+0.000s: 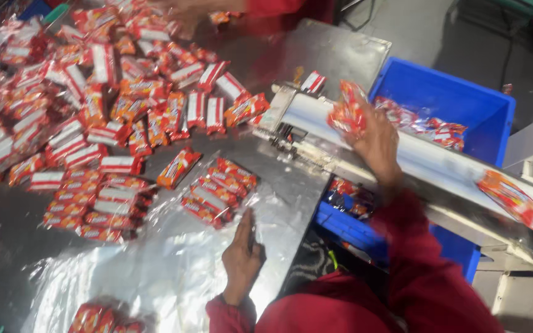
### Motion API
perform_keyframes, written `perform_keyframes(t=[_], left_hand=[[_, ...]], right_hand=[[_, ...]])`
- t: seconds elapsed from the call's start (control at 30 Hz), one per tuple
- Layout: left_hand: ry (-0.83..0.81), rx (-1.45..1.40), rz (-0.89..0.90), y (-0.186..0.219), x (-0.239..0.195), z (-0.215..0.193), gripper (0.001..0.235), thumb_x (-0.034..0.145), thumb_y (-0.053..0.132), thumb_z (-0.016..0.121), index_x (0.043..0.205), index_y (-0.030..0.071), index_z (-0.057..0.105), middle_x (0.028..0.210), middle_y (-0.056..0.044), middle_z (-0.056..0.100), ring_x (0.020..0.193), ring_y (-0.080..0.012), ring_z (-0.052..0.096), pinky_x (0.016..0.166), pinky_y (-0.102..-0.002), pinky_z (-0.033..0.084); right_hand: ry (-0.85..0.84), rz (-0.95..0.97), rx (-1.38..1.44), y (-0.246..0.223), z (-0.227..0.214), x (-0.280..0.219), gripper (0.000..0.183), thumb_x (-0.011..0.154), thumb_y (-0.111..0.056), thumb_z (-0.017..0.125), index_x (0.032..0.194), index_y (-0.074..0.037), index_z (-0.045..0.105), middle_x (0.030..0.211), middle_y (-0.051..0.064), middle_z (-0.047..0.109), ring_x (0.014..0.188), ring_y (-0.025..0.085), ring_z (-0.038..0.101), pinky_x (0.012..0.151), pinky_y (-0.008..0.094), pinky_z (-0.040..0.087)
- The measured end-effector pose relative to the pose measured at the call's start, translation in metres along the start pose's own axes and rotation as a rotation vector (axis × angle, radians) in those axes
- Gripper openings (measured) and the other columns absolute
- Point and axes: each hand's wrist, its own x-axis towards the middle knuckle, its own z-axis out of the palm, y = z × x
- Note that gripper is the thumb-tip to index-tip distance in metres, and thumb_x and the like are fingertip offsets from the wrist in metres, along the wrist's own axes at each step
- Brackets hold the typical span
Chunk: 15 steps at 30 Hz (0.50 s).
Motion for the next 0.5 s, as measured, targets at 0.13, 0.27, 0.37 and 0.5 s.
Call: perform_keyframes(t=[0.13, 0.27, 0.37, 0.5], left_hand=[[0.037, -0.07, 0.106, -0.004, 0.018, -0.005, 0.079, 0.074, 0.006, 0.058, 0.149, 0.031, 0.053, 0.146, -0.006, 0.062, 0.111, -0.0308, 0.073, 0.086, -0.037, 0.06], [0.063, -0.246, 0.014, 0.005, 0.004, -0.009, 0.092, 0.069, 0.001, 0.058, 0.153, 0.029, 0.035, 0.152, -0.008, 0.051, 0.109, -0.0328, 0.071, 0.078, -0.039, 0.06], [-0.271, 0.082, -0.304, 0.024, -0.009, 0.002, 0.089, 0.09, 0.008, 0.057, 0.169, 0.036, 0.025, 0.118, -0.012, 0.07, 0.096, -0.0348, 0.074, 0.083, -0.043, 0.056], [0.024, 0.008, 0.463, 0.045, -0.007, 0.019, 0.095, 0.074, -0.005, 0.056, 0.162, 0.016, 0.025, 0.161, -0.016, 0.042, 0.101, -0.0377, 0.072, 0.073, -0.043, 0.059]], right_hand=[[-0.409, 0.289, 0.293, -0.013, 0.028, 0.01, 0.076, 0.071, -0.02, 0.086, 0.143, -0.013, 0.062, 0.118, 0.018, 0.079, 0.101, 0.031, 0.076, 0.091, 0.043, 0.059], [-1.17, 0.2, 1.157, -0.031, 0.061, -0.079, 0.083, 0.067, -0.009, 0.083, 0.143, -0.001, 0.054, 0.138, 0.012, 0.066, 0.126, 0.022, 0.062, 0.109, 0.035, 0.048], [-0.922, 0.482, 1.306, -0.048, 0.089, -0.14, 0.08, 0.069, -0.007, 0.079, 0.144, 0.002, 0.053, 0.136, 0.013, 0.067, 0.125, 0.022, 0.062, 0.108, 0.035, 0.048], [-0.388, 0.331, 0.619, -0.075, 0.125, -0.143, 0.075, 0.071, -0.017, 0.082, 0.139, -0.001, 0.053, 0.127, 0.02, 0.068, 0.11, 0.026, 0.067, 0.095, 0.039, 0.054]])
